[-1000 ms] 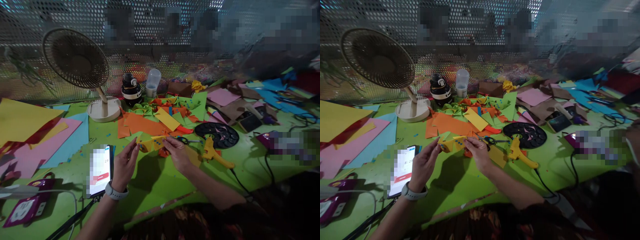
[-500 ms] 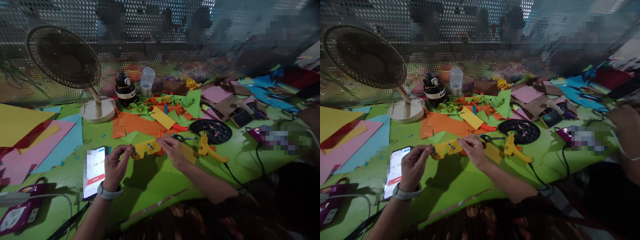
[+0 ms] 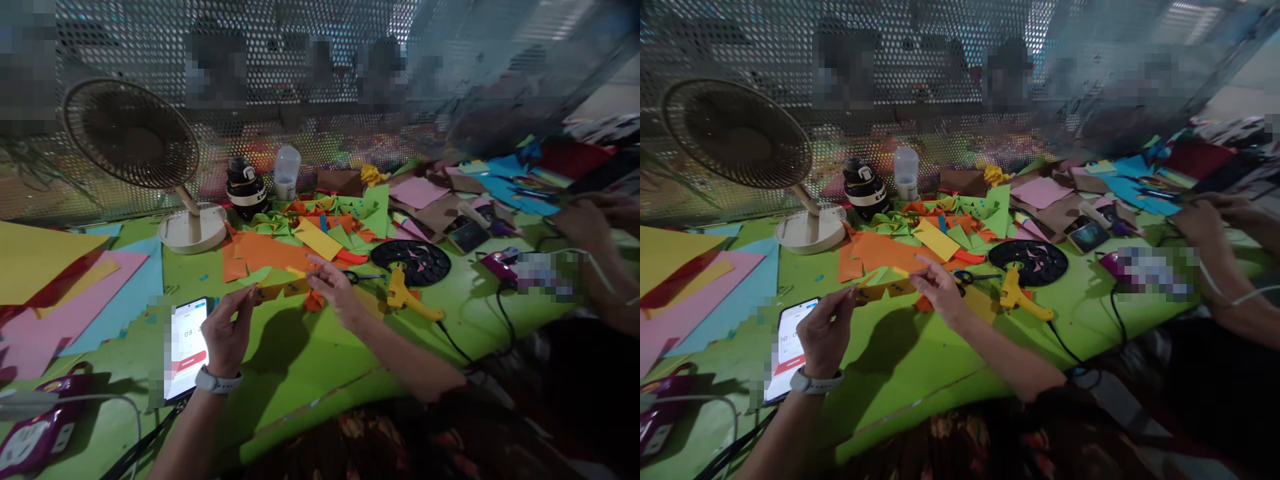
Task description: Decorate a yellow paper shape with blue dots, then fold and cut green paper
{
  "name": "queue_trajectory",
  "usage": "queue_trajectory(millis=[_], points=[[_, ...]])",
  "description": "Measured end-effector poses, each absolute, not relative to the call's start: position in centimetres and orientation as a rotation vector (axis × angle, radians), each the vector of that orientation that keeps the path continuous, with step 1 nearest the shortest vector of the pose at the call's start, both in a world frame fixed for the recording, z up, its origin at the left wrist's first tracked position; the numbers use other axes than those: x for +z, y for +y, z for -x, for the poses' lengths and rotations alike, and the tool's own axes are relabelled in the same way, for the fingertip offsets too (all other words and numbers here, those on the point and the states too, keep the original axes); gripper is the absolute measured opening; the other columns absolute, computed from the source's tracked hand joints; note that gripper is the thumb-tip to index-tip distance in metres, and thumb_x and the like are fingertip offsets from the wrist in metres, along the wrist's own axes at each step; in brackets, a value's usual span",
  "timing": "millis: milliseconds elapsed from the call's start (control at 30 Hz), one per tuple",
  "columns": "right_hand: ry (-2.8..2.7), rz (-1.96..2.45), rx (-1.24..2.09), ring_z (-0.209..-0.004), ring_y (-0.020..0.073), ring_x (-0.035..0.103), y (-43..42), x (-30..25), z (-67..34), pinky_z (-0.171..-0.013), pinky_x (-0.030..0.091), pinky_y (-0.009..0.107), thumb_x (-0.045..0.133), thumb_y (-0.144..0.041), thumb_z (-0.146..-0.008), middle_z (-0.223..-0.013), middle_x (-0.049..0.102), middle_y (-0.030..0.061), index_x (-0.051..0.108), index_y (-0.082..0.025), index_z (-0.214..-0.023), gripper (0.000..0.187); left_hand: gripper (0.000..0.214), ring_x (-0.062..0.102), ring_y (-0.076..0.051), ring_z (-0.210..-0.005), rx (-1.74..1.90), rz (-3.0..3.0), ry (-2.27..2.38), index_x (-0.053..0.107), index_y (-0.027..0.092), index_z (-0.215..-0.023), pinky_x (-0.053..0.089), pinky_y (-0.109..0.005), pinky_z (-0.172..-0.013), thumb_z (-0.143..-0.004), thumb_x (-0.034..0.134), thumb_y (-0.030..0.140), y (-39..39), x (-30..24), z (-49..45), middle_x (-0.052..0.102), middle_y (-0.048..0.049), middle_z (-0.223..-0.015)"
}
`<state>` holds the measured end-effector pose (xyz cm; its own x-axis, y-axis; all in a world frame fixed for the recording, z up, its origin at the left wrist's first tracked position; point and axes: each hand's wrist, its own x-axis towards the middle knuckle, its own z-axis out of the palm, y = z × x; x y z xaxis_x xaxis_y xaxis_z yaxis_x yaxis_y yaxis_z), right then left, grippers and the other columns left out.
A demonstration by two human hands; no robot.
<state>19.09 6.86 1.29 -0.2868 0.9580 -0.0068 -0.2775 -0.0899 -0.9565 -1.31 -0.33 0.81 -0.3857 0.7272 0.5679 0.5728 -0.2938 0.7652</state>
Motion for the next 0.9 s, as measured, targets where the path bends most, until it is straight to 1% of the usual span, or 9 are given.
queue_trajectory(millis=[100,200,267,367,433,500,633,800,900], points=[[-1.060,0.804,1.630,-0.080,0.0110,0.058,7.0,0.6,-18.6,-0.076,0.050,0.024,0.083,-0.034,-0.066,-0.083,0.059,-0.0035,0.065,-0.031,-0.120,0.057,0.031,0.071,-0.016,-0.076,1.727,-1.204,1.614,0.072,0.022,-0.104,0.058,-0.030,-0.072,-0.083,0.068,0.044,-0.2,1.1,1.0,0.075,-0.0041,-0.095],[-1.028,0.816,1.573,-0.079,0.0110,0.057,6.9,0.6,-18.4,-0.075,0.050,0.024,0.085,-0.033,-0.064,-0.084,0.059,-0.0031,0.067,-0.028,-0.113,0.052,0.051,0.071,-0.017,-0.069,1.533,-0.770,1.338,0.065,0.021,-0.117,0.058,-0.031,-0.068,-0.081,0.066,0.056,0.1,1.6,0.7,0.074,-0.0038,-0.086],[-1.019,0.843,1.494,-0.079,0.0109,0.057,6.8,0.8,-18.4,-0.074,0.049,0.023,0.084,-0.033,-0.065,-0.086,0.060,-0.0026,0.067,-0.026,-0.111,0.049,0.053,0.072,-0.019,-0.073,1.449,-0.635,1.172,0.064,0.019,-0.117,0.057,-0.032,-0.071,-0.080,0.065,0.059,0.1,1.9,0.5,0.074,-0.0043,-0.081],[-1.010,0.863,1.433,-0.079,0.0112,0.058,6.6,0.9,-18.4,-0.074,0.049,0.024,0.082,-0.033,-0.069,-0.088,0.061,-0.0022,0.065,-0.025,-0.111,0.046,0.044,0.072,-0.016,-0.082,1.490,-0.606,1.059,0.066,0.022,-0.114,0.055,-0.028,-0.079,-0.077,0.076,0.043,0.1,1.8,0.1,0.075,-0.0021,-0.086],[-1.019,0.872,1.429,-0.079,0.0117,0.058,6.5,0.9,-18.3,-0.073,0.049,0.024,0.081,-0.033,-0.070,-0.088,0.061,-0.0015,0.065,-0.024,-0.112,0.046,0.045,0.070,-0.012,-0.085,1.562,-0.600,1.067,0.067,0.024,-0.113,0.053,-0.023,-0.082,-0.071,0.082,0.030,0.2,1.6,-0.1,0.074,0.0006,-0.089],[-1.033,0.869,1.437,-0.080,0.0119,0.058,6.4,0.9,-18.3,-0.071,0.049,0.024,0.081,-0.034,-0.070,-0.088,0.061,-0.0012,0.064,-0.024,-0.111,0.046,0.046,0.069,-0.009,-0.084,1.609,-0.559,1.075,0.068,0.025,-0.112,0.051,-0.020,-0.084,-0.068,0.084,0.024,0.3,1.4,-0.1,0.075,0.0021,-0.088],[-0.981,0.862,1.510,-0.087,0.0127,0.061,6.3,0.9,-18.4,-0.076,0.051,0.024,0.082,-0.037,-0.069,-0.097,0.065,0.0002,0.064,-0.026,-0.112,0.048,0.047,0.069,-0.008,-0.081,1.635,-0.461,1.028,0.070,0.026,-0.109,0.052,-0.020,-0.084,-0.066,0.085,0.021,0.5,1.3,0.1,0.075,0.0036,-0.084],[-0.816,0.804,1.781,-0.082,0.0186,0.066,6.3,1.1,-18.5,-0.067,0.053,0.030,0.068,-0.061,-0.077,-0.092,0.070,0.0035,0.063,-0.025,-0.114,0.052,0.046,0.069,-0.007,-0.080,1.663,-0.452,1.025,0.070,0.027,-0.107,0.053,-0.016,-0.079,-0.065,0.086,0.020,0.3,1.6,0.4,0.075,0.0047,-0.084],[-0.811,0.765,1.883,-0.079,0.0193,0.066,6.1,1.5,-18.7,-0.065,0.053,0.030,0.074,-0.053,-0.073,-0.088,0.070,0.0015,0.062,-0.026,-0.115,0.051,0.049,0.069,-0.007,-0.080,1.657,-0.461,1.047,0.070,0.027,-0.110,0.053,-0.016,-0.078,-0.065,0.086,0.019,0.3,1.6,0.4,0.075,0.0046,-0.084]])
